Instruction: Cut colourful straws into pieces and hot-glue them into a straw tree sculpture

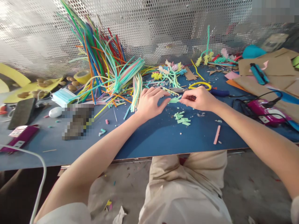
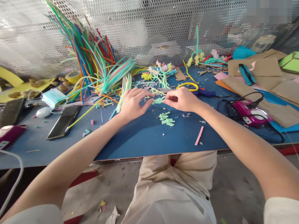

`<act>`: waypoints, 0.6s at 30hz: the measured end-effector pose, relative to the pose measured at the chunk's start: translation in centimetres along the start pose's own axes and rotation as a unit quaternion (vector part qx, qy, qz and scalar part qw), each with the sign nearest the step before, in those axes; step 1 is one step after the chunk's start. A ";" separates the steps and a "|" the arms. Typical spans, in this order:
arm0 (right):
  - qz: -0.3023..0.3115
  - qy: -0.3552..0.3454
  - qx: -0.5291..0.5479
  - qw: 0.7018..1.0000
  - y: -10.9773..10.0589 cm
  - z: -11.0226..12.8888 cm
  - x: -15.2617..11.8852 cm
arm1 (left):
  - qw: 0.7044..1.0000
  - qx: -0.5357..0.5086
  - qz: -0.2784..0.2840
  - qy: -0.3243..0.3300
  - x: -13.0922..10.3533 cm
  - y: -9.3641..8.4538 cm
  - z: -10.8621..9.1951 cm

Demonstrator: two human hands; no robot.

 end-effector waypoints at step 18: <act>-0.075 0.035 -0.016 0.996 -1.5 -1.9 0.4 | 0.997 -0.019 0.033 -0.072 -0.2 1.1 2.4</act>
Point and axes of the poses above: each hand's wrist, its own x-axis towards the middle knuckle, its own y-axis out of the palm, z = x × y, the point moved 6 cm from there along x, towards the middle knuckle, and after that the axes turned 13 degrees about -z, right-handed, at the moved point
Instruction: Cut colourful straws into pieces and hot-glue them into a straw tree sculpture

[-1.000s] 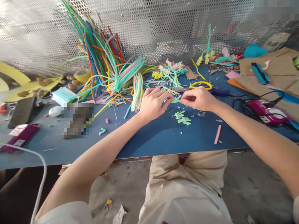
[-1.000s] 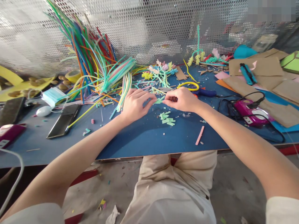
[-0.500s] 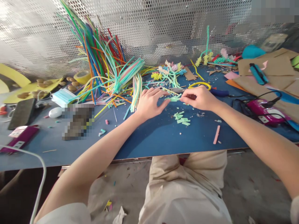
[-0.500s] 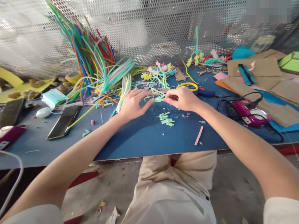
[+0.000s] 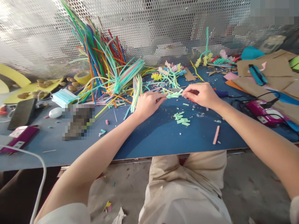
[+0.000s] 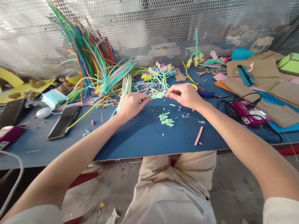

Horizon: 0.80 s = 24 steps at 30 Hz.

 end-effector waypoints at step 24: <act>0.021 0.043 -0.262 0.964 -0.7 -4.6 0.1 | 0.987 0.009 -0.141 -0.076 0.5 -2.2 1.1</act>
Point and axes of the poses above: each hand's wrist, its own x-axis towards the middle knuckle, its own y-axis out of the palm, z = x × y, the point moved 6 cm from there along x, towards the middle knuckle, and after that the axes turned 13 degrees about -z, right-handed, at the moved point
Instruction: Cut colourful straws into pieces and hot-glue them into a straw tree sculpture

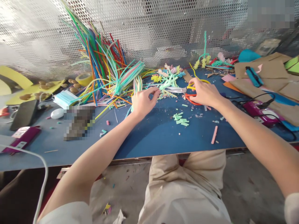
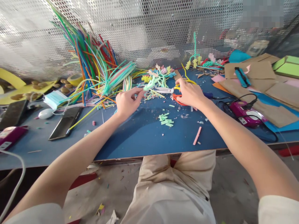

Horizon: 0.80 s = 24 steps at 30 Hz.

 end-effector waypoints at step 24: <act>-0.112 -0.079 0.149 0.979 -3.7 2.9 -0.2 | 0.980 -0.140 -0.048 -0.131 0.4 -1.1 0.5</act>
Point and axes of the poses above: each hand's wrist, its own x-axis towards the middle knuckle, its own y-axis out of the palm, z = x × y, the point moved 6 cm from there along x, towards the middle knuckle, and after that the axes turned 13 degrees about -z, right-handed, at the moved point
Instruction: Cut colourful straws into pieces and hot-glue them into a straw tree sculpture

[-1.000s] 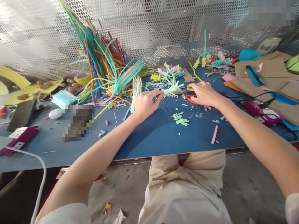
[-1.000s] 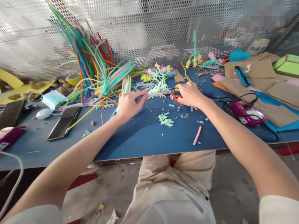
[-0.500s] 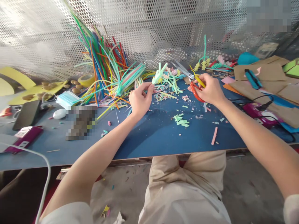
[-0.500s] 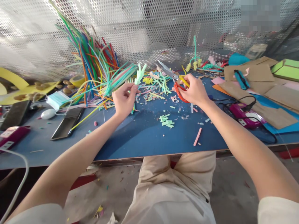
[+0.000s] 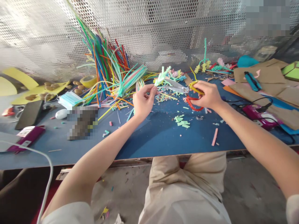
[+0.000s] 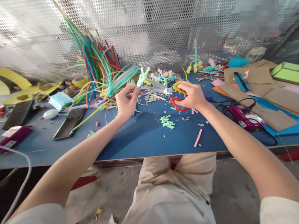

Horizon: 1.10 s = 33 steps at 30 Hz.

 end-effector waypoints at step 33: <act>-0.001 -0.015 0.003 1.000 0.4 0.8 0.2 | 0.999 0.014 0.036 0.013 -0.9 0.5 -0.6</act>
Point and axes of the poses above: each hand's wrist, its own x-axis towards the middle knuckle, its own y-axis out of the palm, z = x × y, the point moved 6 cm from there along x, towards the middle knuckle, and after that the axes turned 13 degrees about -z, right-handed, at the moved point
